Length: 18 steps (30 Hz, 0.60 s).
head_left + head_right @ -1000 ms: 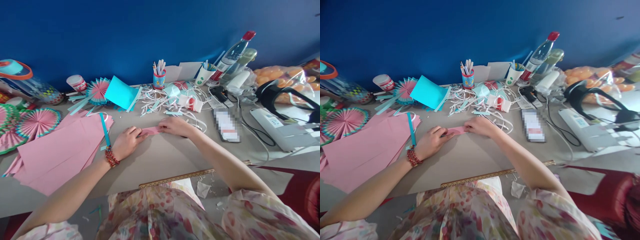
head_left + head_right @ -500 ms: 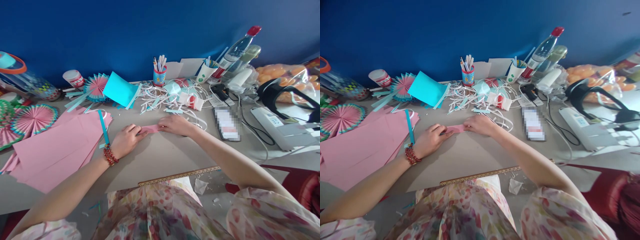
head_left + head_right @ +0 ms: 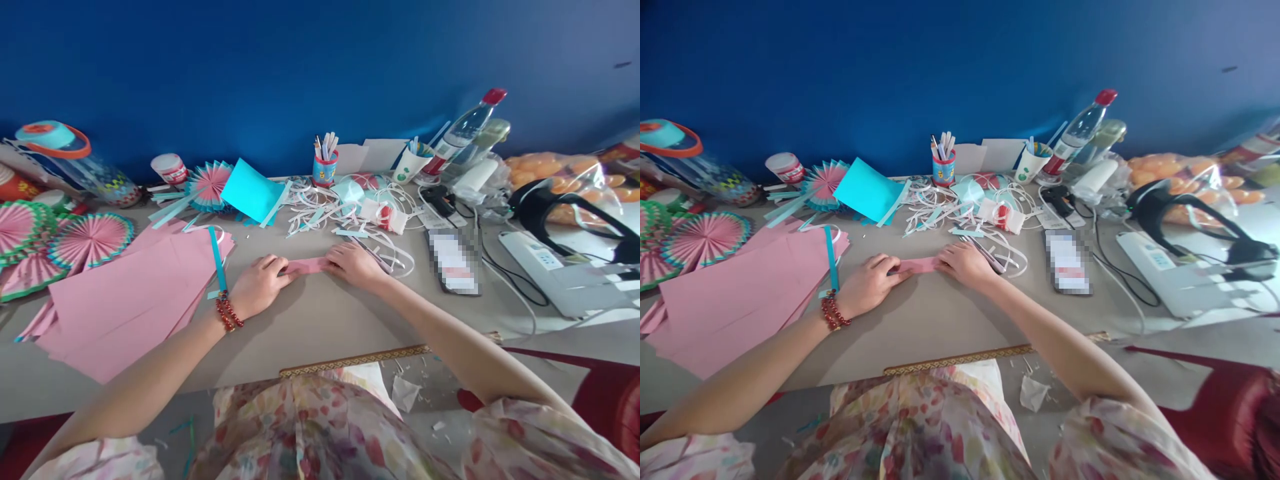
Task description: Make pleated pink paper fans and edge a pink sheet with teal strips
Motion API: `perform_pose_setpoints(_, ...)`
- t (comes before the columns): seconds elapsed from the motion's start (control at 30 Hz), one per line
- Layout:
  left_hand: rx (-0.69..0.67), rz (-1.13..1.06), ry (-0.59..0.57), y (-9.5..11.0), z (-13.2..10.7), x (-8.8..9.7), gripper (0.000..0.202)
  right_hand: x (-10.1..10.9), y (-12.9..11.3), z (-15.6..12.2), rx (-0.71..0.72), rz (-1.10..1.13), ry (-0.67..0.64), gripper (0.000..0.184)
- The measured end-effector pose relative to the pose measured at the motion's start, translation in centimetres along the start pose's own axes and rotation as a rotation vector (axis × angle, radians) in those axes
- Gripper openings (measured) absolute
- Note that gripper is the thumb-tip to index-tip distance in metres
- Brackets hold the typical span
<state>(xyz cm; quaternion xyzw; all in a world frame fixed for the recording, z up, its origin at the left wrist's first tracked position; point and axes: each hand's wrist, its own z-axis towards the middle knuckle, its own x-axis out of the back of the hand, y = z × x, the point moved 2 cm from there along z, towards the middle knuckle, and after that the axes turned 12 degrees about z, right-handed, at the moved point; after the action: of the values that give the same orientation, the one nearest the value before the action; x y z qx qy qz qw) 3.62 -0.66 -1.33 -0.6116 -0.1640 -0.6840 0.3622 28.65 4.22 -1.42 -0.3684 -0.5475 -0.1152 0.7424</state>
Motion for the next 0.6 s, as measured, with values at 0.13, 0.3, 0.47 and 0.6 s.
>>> perform_pose_setpoints(0.13, 0.009, -0.001, -0.015, 0.0, 0.0, 0.1, 0.039, 0.6, 0.0, 0.1, -0.064, -0.083, -0.054, 0.028)
perform_pose_setpoints(0.3, 0.02, -0.023, -0.006, 0.0, 0.0, 0.1, 0.042, -0.1, -1.4, -0.5, -0.097, -0.329, -0.084, 0.026)
perform_pose_setpoints(0.47, 0.016, -0.088, -0.002, -0.3, -0.2, 0.0, 0.045, 0.0, -1.9, -0.6, -0.133, -0.385, -0.103, 0.026)
perform_pose_setpoints(0.6, 0.09, -0.203, 0.037, -0.7, -0.4, -0.2, 0.032, 1.0, -2.6, -0.2, -0.138, -0.362, -0.059, 0.023)
